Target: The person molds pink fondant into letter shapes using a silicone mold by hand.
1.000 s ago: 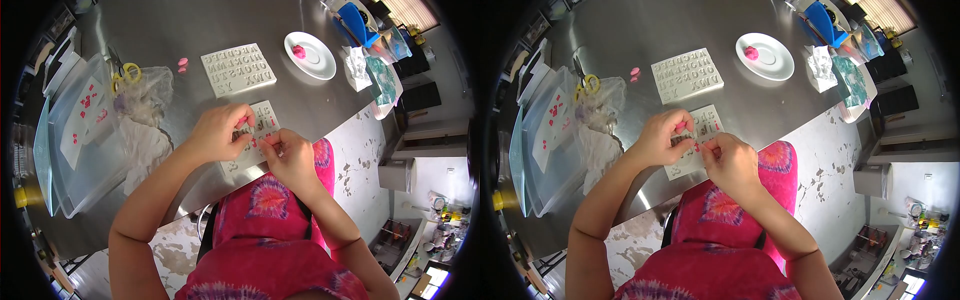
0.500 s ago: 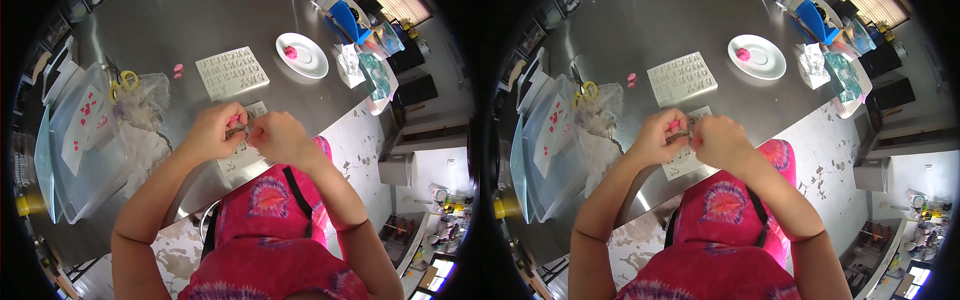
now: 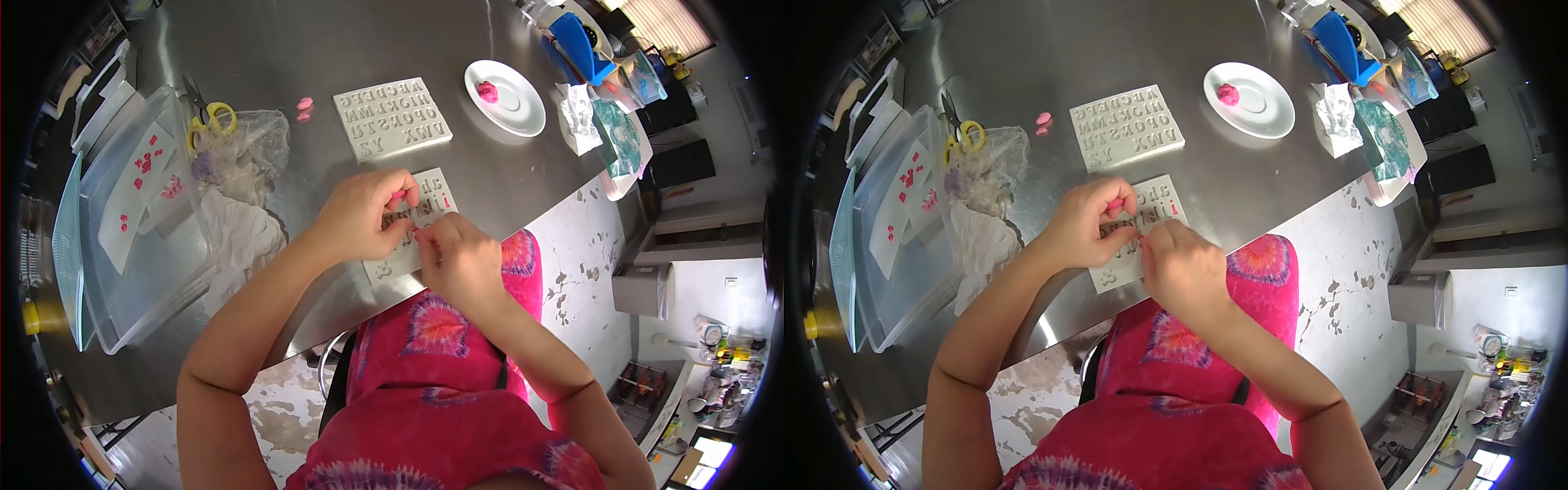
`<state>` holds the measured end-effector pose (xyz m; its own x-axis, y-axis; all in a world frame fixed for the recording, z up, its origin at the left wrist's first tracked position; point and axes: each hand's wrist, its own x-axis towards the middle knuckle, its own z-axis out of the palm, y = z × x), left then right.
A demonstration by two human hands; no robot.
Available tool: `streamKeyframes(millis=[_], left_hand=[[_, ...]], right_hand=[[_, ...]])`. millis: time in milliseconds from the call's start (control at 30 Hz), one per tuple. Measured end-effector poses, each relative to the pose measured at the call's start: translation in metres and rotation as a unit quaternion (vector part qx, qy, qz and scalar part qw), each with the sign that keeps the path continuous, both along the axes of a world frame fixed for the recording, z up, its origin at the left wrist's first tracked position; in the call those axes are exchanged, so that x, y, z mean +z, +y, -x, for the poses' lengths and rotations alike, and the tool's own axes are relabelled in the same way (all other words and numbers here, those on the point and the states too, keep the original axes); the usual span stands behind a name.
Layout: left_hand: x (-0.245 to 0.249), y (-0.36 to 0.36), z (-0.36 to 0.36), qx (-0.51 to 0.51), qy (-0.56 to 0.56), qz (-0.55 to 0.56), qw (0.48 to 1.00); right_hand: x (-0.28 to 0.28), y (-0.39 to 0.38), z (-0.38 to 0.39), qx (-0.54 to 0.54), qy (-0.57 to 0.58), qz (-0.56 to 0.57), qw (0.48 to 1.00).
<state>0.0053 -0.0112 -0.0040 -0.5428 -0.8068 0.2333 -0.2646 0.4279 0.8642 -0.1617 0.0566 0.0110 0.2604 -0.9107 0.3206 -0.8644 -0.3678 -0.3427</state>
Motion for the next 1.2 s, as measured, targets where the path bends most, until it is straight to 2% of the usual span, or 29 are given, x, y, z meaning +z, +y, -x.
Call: streamKeyframes(millis=[33, 100, 200, 267, 400, 500, 567, 767, 900, 967, 1000, 1067, 1200], left_hand=[[0.001, 0.0, 0.0, -0.003, -0.014, 0.01, 1.0], [0.001, 0.0, 0.001, -0.009, -0.03, 0.021, 0.999], [0.0, 0.0, 0.001, -0.004, -0.03, 0.055, 0.998], [-0.002, 0.0, 0.002, -0.006, -0.013, 0.069, 0.998], [-0.002, 0.001, 0.001, -0.006, -0.01, 0.019, 1.0], [-0.003, 0.0, 0.001, -0.003, -0.006, 0.007, 1.0], [-0.003, 0.001, 0.002, -0.001, -0.01, 0.007, 1.0], [-0.005, 0.001, 0.003, 0.006, -0.016, 0.036, 0.999], [-0.003, 0.001, 0.0, 0.01, -0.02, 0.031, 0.999], [-0.002, 0.0, 0.0, 0.004, -0.012, 0.02, 1.0], [-0.002, 0.0, 0.0, 0.005, -0.011, 0.021, 1.0], [-0.005, 0.0, 0.001, 0.003, -0.002, 0.054, 0.999], [-0.006, 0.0, 0.002, 0.005, 0.011, 0.052, 0.999]], right_hand=[[-0.002, 0.003, -0.003, 0.007, 0.031, 0.059, 0.998], [-0.002, 0.006, -0.003, 0.011, 0.066, 0.064, 0.996], [-0.001, 0.009, 0.0, -0.001, 0.032, 0.063, 0.997], [0.002, 0.013, 0.005, -0.008, -0.047, 0.001, 0.999], [0.005, 0.017, 0.012, 0.018, -0.046, 0.023, 0.998], [0.006, 0.018, 0.011, 0.066, 0.011, 0.043, 0.997], [0.014, 0.021, 0.005, 0.078, 0.135, 0.027, 0.987], [0.021, 0.025, -0.015, 0.092, 0.257, -0.019, 0.962], [0.022, 0.032, -0.011, 0.091, 0.249, -0.039, 0.963], [0.021, 0.032, -0.002, 0.096, 0.171, 0.024, 0.98], [0.02, 0.031, 0.002, 0.097, 0.172, 0.026, 0.98], [0.019, 0.028, 0.009, 0.098, 0.101, -0.035, 0.989], [0.014, 0.022, 0.007, 0.107, 0.105, -0.016, 0.989]])
